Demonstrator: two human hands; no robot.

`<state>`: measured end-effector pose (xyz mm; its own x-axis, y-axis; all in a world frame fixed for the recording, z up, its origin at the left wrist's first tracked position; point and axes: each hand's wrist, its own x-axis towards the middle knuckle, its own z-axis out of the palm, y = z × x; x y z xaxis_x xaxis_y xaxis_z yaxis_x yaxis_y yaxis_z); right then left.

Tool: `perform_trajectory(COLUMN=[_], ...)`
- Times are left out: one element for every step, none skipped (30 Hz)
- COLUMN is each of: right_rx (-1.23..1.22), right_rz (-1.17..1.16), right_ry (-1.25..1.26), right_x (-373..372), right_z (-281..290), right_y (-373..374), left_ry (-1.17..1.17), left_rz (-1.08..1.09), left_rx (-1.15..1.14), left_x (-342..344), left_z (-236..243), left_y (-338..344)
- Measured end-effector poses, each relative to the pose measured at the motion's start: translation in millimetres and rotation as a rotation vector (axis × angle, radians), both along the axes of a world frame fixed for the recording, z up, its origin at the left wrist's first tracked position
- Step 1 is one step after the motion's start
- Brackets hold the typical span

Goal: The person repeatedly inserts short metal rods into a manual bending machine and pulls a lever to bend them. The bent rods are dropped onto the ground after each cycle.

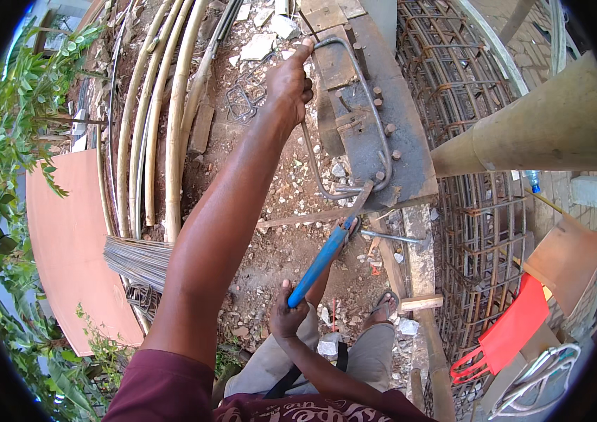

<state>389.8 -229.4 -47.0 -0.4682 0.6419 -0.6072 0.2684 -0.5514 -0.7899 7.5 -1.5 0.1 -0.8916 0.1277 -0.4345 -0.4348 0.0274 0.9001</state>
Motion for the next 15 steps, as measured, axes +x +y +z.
perform_trajectory(right_rx=[0.067, -0.007, -0.054, 0.03, 0.024, 0.01, 0.21, 0.402, 0.474, 0.558, 0.662, 0.7, 0.761, 0.788, 0.818], right_rz=[-0.022, 0.053, 0.143, 0.248, 0.354, 0.332, 0.315, 0.36, 0.337, 0.328, 0.3, 0.322, 0.32, 0.3, 0.279], right_ry=[-0.028, -0.069, -0.174, -0.166, -0.214, -0.204, -0.231, -0.238, -0.261, -0.247, -0.295, -0.345, -0.507, -0.47, -0.514], right_x=[5, 21, 42, 64, 86, 107, 124, 137, 147, 154, 155, 158, 158, 157, 156], right_z=[-3, 0, 5, 16, 28, 43, 58, 75, 90, 106, 119, 131, 142, 149, 155], right_y=[5, 12, 23, 31, 42, 54, 67, 83, 99, 115, 131, 147, 160, 171, 180], left_ry=[0.0, -0.07, -0.108, -0.178, -0.237, -0.261, -0.228, -0.313, -0.313, -0.237, -0.145, -0.099, 0.06, 0.122, 0.163], left_rz=[-0.002, 0.035, 0.027, -0.002, -0.014, -0.037, -0.055, -0.026, -0.01, -0.059, -0.114, -0.093, -0.047, -0.006, 0.037], left_rx=[-0.014, -0.018, 0.011, 0.0, 0.013, 0.023, 0.047, 0.205, 0.315, 0.415, 0.516, 0.533, 0.583, 0.596, 0.624], left_x=[-1, -3, -3, -4, -3, -1, 6, 12, 25, 40, 62, 82, 98, 104, 97], left_z=[-1, 0, 2, 7, 16, 28, 44, 64, 87, 112, 136, 161, 183, 202, 216], left_y=[0, 0, -1, -3, -5, -9, -12, -22, -28, -38, -47, -56, -68, -81, -100])
